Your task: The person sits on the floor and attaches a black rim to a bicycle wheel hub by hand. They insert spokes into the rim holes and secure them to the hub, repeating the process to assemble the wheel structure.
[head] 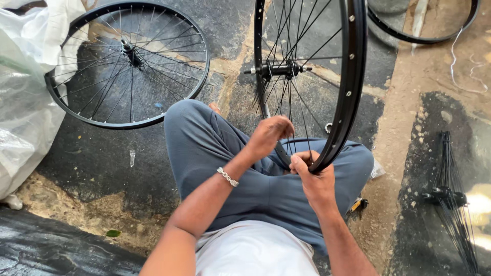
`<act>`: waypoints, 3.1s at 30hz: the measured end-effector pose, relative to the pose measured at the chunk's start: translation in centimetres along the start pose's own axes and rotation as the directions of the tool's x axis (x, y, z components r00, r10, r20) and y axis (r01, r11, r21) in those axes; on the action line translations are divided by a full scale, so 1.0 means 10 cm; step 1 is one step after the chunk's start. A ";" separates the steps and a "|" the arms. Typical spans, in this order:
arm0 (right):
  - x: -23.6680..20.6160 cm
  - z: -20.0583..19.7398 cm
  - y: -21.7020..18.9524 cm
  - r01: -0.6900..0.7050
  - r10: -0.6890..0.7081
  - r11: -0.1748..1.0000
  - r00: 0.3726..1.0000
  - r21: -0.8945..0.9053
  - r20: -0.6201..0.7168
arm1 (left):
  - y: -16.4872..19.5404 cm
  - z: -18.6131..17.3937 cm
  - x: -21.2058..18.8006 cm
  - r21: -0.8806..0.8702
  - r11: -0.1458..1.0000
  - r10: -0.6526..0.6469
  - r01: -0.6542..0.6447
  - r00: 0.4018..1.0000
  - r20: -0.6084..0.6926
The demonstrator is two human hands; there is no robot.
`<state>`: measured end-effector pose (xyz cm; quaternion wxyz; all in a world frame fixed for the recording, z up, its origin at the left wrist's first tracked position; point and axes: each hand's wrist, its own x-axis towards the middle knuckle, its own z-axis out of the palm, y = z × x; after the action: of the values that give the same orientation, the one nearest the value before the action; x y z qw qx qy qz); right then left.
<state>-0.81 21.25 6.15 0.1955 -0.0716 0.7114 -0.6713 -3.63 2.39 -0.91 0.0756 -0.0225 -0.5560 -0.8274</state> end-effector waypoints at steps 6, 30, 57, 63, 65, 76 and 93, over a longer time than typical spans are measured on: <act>-0.01 0.01 0.00 -0.007 0.007 1.000 1.000 0.014 -0.013 | 0.31 -0.44 0.25 0.964 0.147 0.281 -0.223 0.944 0.176; -0.08 0.13 -0.04 0.016 -0.016 0.998 1.000 -0.063 0.004 | 0.60 -0.85 0.69 0.765 -0.467 0.210 -0.443 0.785 0.583; 0.27 0.37 -0.51 -0.052 0.026 0.965 0.994 -0.256 -0.103 | 0.98 -0.17 0.05 0.260 0.938 0.224 -0.228 0.973 0.045; -0.09 0.55 -0.28 0.066 -0.083 0.962 0.995 -0.266 -0.054 | 1.16 0.30 -0.29 0.075 0.941 0.335 -0.330 0.939 -0.076; -0.19 0.61 -0.29 0.148 -0.162 0.919 0.987 -0.366 -0.007 | 1.19 0.31 -0.34 -0.115 0.951 0.278 -0.288 0.956 -0.099; -0.13 -0.24 -0.42 0.389 -0.373 0.846 0.921 -0.364 0.116 | 1.42 -0.20 -0.67 -0.605 0.796 0.075 -0.023 0.995 0.061; 0.58 -2.38 1.66 -0.222 -0.313 0.152 0.913 -0.963 -0.260 | 1.85 -0.31 -0.64 -0.207 0.971 0.099 -0.123 0.988 -0.121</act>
<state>-12.35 42.62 -10.66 -0.0712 -0.0636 0.9943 -0.0483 5.61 -6.68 14.07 0.1495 -0.0158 -0.4568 -0.8768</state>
